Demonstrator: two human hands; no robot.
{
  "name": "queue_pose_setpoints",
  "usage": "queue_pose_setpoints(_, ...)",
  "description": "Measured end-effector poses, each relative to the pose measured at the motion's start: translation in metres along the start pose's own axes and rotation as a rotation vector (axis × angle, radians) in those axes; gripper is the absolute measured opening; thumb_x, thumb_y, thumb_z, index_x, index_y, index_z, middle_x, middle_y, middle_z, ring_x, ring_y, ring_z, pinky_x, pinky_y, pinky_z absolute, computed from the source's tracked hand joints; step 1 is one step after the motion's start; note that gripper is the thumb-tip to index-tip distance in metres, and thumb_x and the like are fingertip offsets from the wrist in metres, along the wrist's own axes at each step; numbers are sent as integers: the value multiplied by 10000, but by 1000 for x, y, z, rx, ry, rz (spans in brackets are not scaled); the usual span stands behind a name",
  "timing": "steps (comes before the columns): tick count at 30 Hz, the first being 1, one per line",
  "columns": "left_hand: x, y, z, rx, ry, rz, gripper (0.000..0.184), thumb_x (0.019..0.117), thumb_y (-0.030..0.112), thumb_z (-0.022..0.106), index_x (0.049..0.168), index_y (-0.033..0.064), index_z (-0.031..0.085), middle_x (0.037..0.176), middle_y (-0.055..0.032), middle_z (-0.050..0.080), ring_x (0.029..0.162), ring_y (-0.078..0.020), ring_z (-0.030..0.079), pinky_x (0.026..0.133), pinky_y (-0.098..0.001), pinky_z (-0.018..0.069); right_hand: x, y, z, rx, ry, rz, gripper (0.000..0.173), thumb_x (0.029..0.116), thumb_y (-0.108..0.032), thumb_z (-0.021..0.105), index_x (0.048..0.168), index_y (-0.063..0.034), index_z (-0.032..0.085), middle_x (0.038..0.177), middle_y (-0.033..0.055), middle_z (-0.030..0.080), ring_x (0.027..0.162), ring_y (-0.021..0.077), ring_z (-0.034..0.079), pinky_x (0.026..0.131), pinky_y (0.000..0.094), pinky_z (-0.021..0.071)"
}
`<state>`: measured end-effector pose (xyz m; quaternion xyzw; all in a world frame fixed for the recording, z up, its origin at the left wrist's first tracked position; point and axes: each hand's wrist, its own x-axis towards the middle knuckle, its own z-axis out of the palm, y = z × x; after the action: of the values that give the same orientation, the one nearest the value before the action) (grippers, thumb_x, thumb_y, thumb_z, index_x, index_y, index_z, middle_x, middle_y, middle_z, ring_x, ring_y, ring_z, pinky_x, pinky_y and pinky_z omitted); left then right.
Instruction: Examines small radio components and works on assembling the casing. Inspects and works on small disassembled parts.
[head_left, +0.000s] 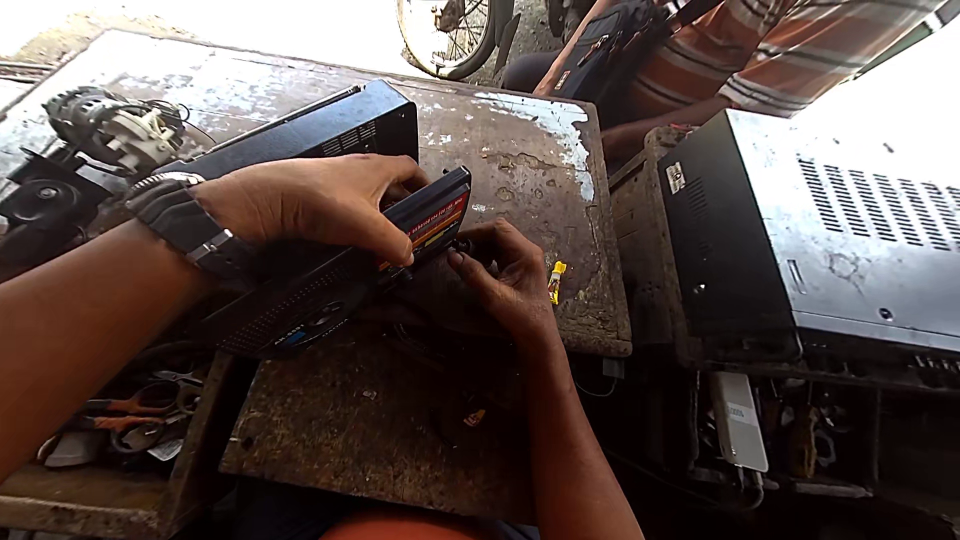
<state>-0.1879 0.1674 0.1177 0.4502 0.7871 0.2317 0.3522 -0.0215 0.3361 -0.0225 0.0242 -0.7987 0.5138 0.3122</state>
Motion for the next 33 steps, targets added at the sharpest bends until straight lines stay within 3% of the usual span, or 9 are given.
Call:
queue_pose_setpoints(3, -6, 9, 1, 231, 93, 48, 803, 696, 294, 874, 1408, 244, 505, 1194, 56, 692, 969, -81, 707, 814, -324, 621, 0, 0, -3, 188, 43, 1, 278, 907, -83, 742, 1164, 7, 684, 1055, 101, 679, 800, 154, 668, 684, 306, 601)
queue_pose_setpoints(8, -11, 15, 9, 354, 130, 140, 726, 836, 245, 740, 1489, 187, 429, 1142, 1, 681, 961, -94, 687, 806, -353, 596, -1, 0, -5, 287, 112, -25, 330, 842, -8, 783, 1149, 21, 667, 1006, 106, 684, 754, 152, 663, 685, 304, 610)
queue_pose_setpoints(13, -19, 29, 27, 265, 142, 44, 823, 898, 108, 644, 1624, 143, 257, 1442, -80, 562, 1205, -163, 632, 986, -403, 550, -3, -1, -5, 367, 212, -111, 401, 827, 7, 803, 1179, -49, 620, 1018, 75, 648, 754, 121, 645, 667, 261, 599)
queue_pose_setpoints(15, -19, 33, 36, 366, 150, 46, 850, 902, 89, 615, 1638, 89, 192, 1603, -145, 378, 1442, -271, 430, 1156, -498, 390, -3, -1, -5, 362, 278, -167, 388, 835, 4, 807, 1175, -60, 631, 1042, 64, 651, 787, 116, 649, 691, 252, 595)
queue_pose_setpoints(17, -19, 35, 50, 489, 178, 48, 846, 914, 72, 590, 1643, 61, 160, 1672, -155, 259, 1543, -354, 248, 1215, -634, 226, -2, -1, -5, 320, 358, -202, 380, 842, -12, 817, 1173, -57, 635, 1045, 63, 670, 830, 123, 674, 729, 263, 609)
queue_pose_setpoints(19, -19, 41, 70, 636, 265, 82, 880, 873, 9, 650, 1627, 7, 196, 1663, -205, 265, 1538, -432, 226, 1183, -733, 162, -1, -2, -4, 256, 434, -217, 363, 853, -44, 820, 1161, -57, 629, 1016, 50, 671, 826, 108, 669, 721, 245, 598)
queue_pose_setpoints(23, -7, 28, 115, 937, 404, 176, 1019, 735, 24, 811, 1587, -68, 258, 1635, -284, 275, 1529, -481, 211, 1147, -780, 132, 2, -1, -2, 178, 556, -246, 317, 845, -67, 836, 1104, -33, 656, 966, 53, 654, 770, 107, 637, 670, 235, 574)
queue_pose_setpoints(29, 8, 4, 159, 1104, 521, 245, 817, 865, -8, 690, 1569, -97, 283, 1639, -319, 230, 1557, -440, 157, 1193, -721, 86, 2, 0, 1, 133, 589, -298, 376, 865, -47, 809, 1195, -32, 629, 1006, 58, 663, 811, 100, 655, 708, 245, 585)
queue_pose_setpoints(33, 11, -6, 164, 1040, 539, 315, 839, 809, -30, 723, 1554, -78, 341, 1646, -291, 250, 1567, -406, 153, 1215, -686, 68, 0, -6, 4, 180, 534, -302, 289, 954, -82, 724, 1213, 16, 642, 1094, 85, 690, 904, 122, 703, 807, 294, 623)
